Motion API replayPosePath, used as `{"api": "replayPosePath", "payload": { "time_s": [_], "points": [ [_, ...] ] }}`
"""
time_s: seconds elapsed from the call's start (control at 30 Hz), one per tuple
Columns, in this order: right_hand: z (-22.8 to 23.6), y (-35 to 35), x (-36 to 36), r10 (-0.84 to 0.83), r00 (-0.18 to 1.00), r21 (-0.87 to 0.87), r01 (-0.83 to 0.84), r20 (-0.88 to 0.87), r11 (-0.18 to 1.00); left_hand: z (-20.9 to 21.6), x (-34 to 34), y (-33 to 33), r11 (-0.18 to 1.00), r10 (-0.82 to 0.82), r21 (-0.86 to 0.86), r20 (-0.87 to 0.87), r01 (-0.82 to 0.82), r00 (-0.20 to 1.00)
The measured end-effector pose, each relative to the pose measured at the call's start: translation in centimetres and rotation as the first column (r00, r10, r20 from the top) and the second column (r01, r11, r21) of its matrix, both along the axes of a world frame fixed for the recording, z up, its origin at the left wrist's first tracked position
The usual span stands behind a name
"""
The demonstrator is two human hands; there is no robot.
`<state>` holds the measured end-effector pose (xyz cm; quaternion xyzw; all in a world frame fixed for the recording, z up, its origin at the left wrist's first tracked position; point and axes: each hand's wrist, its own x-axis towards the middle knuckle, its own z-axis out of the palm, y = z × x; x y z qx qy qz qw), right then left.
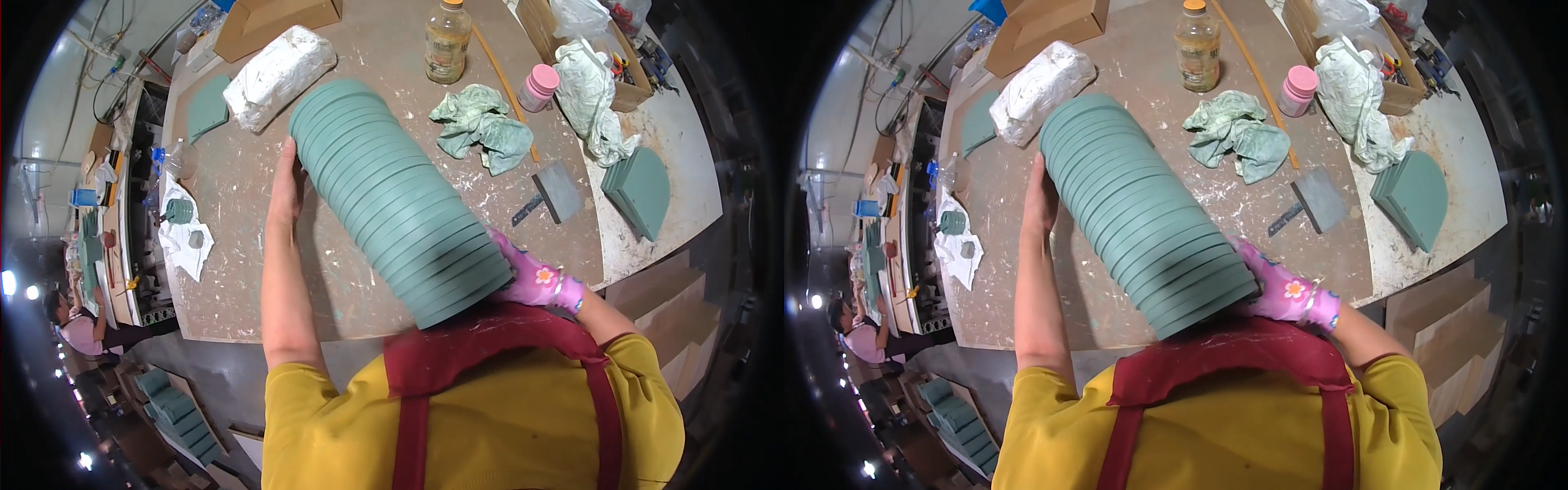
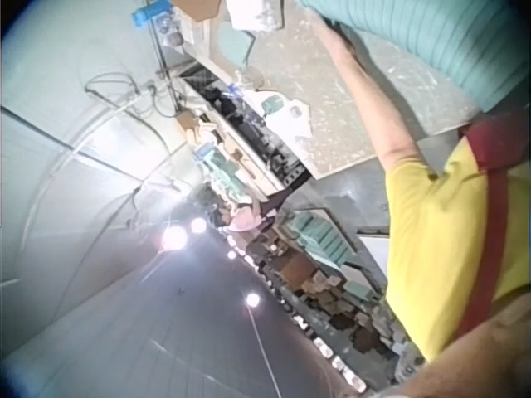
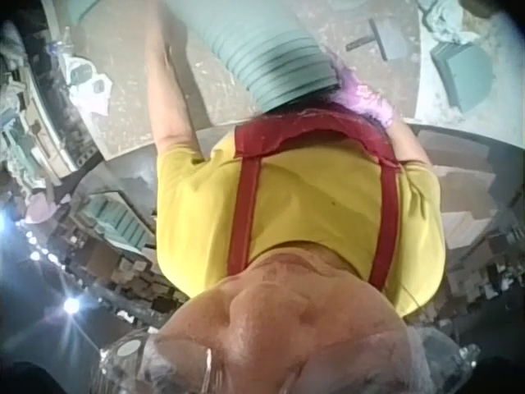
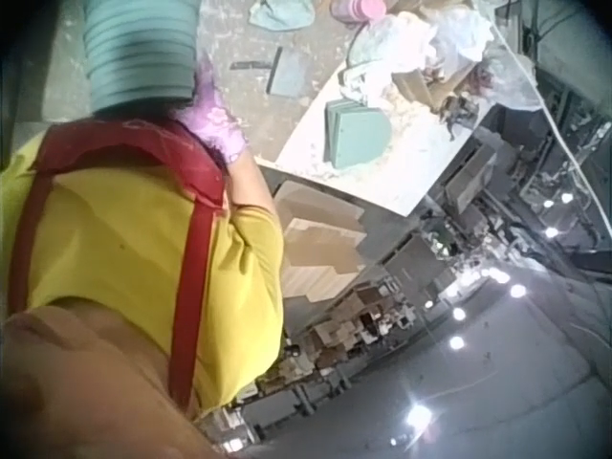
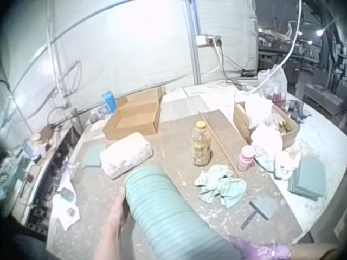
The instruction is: The person wipes a stack of green foam semi-cylinders with a cloth, pours a liquid from a bottle onto the cloth to continue wiping them, and then uses a sanding block to smooth the surface of the top piece in the stack.
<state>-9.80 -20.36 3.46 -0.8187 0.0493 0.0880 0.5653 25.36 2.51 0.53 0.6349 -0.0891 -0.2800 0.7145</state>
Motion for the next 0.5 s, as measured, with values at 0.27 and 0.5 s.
{"api": "replayPosePath", "payload": {
  "time_s": [0.27, 0.5],
  "points": [
    [6.2, -7.9, 7.6, -0.104, 0.974, -0.419, 0.182, 0.201, 0.889, 4.9, -1.2, 0.1, 0.964, -0.083, 0.265, 0.248, 0.015, 0.965],
    [-5.4, -8.3, 16.3, -0.142, 0.971, -0.814, 0.238, 0.192, 0.529, 7.0, -3.7, -3.7, 0.925, -0.115, 0.360, 0.572, -0.123, 0.812]
  ]
}}
